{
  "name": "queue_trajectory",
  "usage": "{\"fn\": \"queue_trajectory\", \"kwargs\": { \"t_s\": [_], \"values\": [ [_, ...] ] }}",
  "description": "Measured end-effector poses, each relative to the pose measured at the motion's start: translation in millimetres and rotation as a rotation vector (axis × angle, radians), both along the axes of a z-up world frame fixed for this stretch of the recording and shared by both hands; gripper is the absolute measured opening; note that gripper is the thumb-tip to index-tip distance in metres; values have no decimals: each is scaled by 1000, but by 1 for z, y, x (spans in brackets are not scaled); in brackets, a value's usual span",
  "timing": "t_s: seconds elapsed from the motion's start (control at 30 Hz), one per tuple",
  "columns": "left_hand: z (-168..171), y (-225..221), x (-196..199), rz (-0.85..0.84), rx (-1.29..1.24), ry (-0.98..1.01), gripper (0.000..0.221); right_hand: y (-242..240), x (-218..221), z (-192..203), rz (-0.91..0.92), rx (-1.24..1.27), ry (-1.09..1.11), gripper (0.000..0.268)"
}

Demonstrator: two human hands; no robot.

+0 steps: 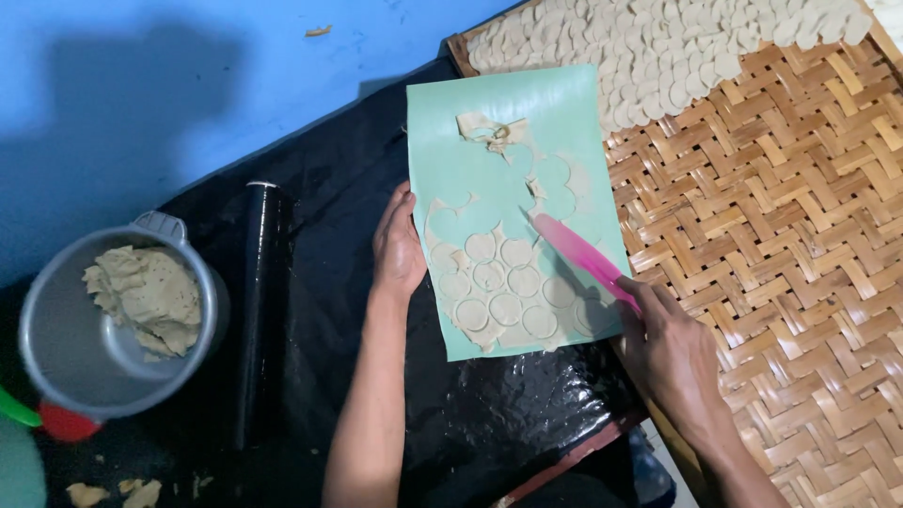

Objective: Cutting out small circular shapes from a flattened sheet of dough using a round cutter and moving them to a tray.

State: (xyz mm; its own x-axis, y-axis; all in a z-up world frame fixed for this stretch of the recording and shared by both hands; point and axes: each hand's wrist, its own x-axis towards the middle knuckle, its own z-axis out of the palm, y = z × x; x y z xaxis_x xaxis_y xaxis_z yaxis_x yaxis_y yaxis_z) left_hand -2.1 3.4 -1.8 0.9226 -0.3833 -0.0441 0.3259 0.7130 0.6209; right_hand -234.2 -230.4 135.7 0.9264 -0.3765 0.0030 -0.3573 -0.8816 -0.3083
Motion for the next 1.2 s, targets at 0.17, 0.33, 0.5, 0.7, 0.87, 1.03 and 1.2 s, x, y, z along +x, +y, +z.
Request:
{"fn": "queue_trajectory", "kwargs": {
  "t_s": [0.17, 0.33, 0.5, 0.7, 0.87, 1.03, 1.2],
  "values": [
    [0, 0, -1, -1, -8, -13, 34, 4, -9, 7, -55, -84, -30, 30],
    [6, 0, -2, 10, 59, -10, 36, 6, -13, 10, -92, -100, -57, 29],
    [-7, 0, 0, 4, -26, -2, 32, 1, -9, 2, 41, -39, -29, 36],
    [-13, 0, 2, 11, -2, 4, 30, -4, -23, 40, -33, -31, 94, 32],
    [0, -1, -1, -2, -7, 12, 32, -4, -25, 54, -91, -101, 182, 35],
    [-12, -1, 2, 18, -18, 18, 30, -8, -15, 30, -34, -11, 36, 33],
    [-6, 0, 0, 16, 7, -12, 33, -11, -14, 28, 57, 35, 66, 30]
  ]
}}
